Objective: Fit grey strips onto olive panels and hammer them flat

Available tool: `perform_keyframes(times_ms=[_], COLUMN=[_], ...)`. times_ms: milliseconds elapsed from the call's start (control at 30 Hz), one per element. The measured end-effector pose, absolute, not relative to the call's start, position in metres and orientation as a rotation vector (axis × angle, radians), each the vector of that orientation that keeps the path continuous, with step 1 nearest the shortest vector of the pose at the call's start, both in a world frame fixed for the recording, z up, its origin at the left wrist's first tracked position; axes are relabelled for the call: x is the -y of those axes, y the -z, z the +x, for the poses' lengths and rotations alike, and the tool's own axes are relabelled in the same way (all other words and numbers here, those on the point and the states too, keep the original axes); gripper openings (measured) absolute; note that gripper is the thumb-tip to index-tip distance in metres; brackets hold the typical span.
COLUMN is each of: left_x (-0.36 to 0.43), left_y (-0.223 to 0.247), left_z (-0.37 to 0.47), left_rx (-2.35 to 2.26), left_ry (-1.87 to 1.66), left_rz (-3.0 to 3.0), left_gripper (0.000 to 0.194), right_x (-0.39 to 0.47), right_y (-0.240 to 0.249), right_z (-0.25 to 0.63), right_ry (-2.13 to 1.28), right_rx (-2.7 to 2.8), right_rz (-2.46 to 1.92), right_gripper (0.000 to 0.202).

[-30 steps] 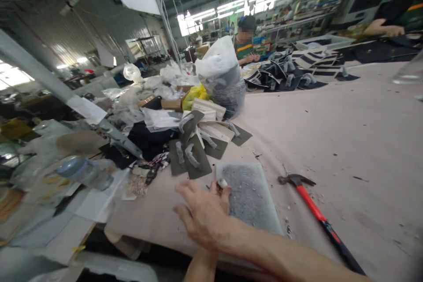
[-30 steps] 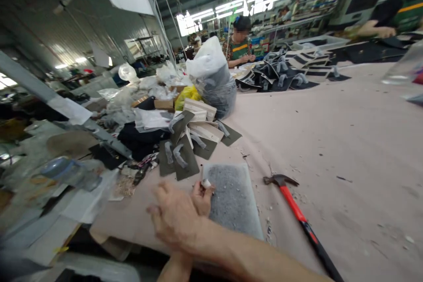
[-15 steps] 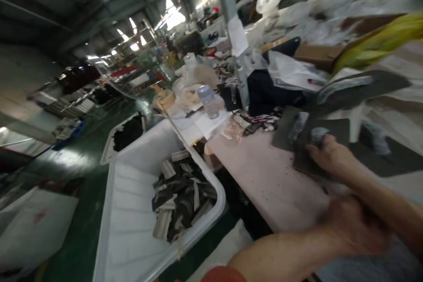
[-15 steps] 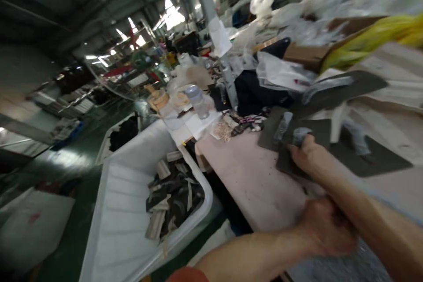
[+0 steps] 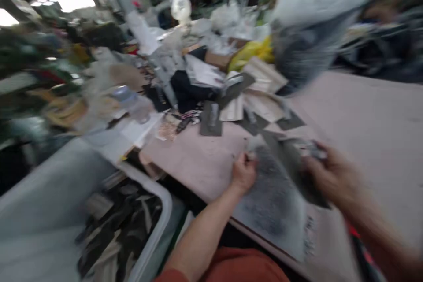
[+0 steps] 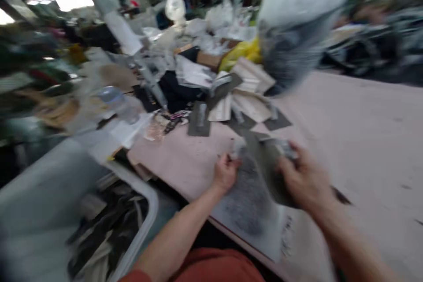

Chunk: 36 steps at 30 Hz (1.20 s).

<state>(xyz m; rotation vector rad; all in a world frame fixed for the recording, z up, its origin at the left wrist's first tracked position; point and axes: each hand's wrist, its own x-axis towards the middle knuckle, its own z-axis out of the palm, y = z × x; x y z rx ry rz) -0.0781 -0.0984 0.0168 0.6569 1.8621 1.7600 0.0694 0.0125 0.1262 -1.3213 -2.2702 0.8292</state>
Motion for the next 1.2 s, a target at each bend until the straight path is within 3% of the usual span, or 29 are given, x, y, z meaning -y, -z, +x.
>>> perform_keyframes(times_ms=[167,300,533,933,1200], left_x=[0.081,0.074,0.039,0.002,0.005], left_y=[0.004,-0.005,-0.029,-0.003,-0.014], left_z=[-0.090,-0.084,-0.052,-0.022,-0.020], left_rx=[-1.727,-1.724,-1.567,-1.447,-1.529], left_ry=[-1.821,-1.777,-1.677,-1.486,-1.347], left_rz=[0.645,0.709,0.870,1.002,1.179], left_gripper=[0.024,0.032,0.032,0.027,0.019], right_x=[0.051,0.079,0.094,0.090,0.085], right_y=[-0.072,-0.054,-0.043,-0.039,-0.044], right_z=[0.112,0.121,0.125,0.129,0.131], right_ry=[-1.021,-1.028,-0.989,-1.033,-1.115], right_rx=[2.149,2.116,2.046,2.071,2.082], right_rz=[-1.480,-1.491,-1.422,-1.457,-1.588], right_gripper=[0.059,0.060,0.061,0.059,0.048])
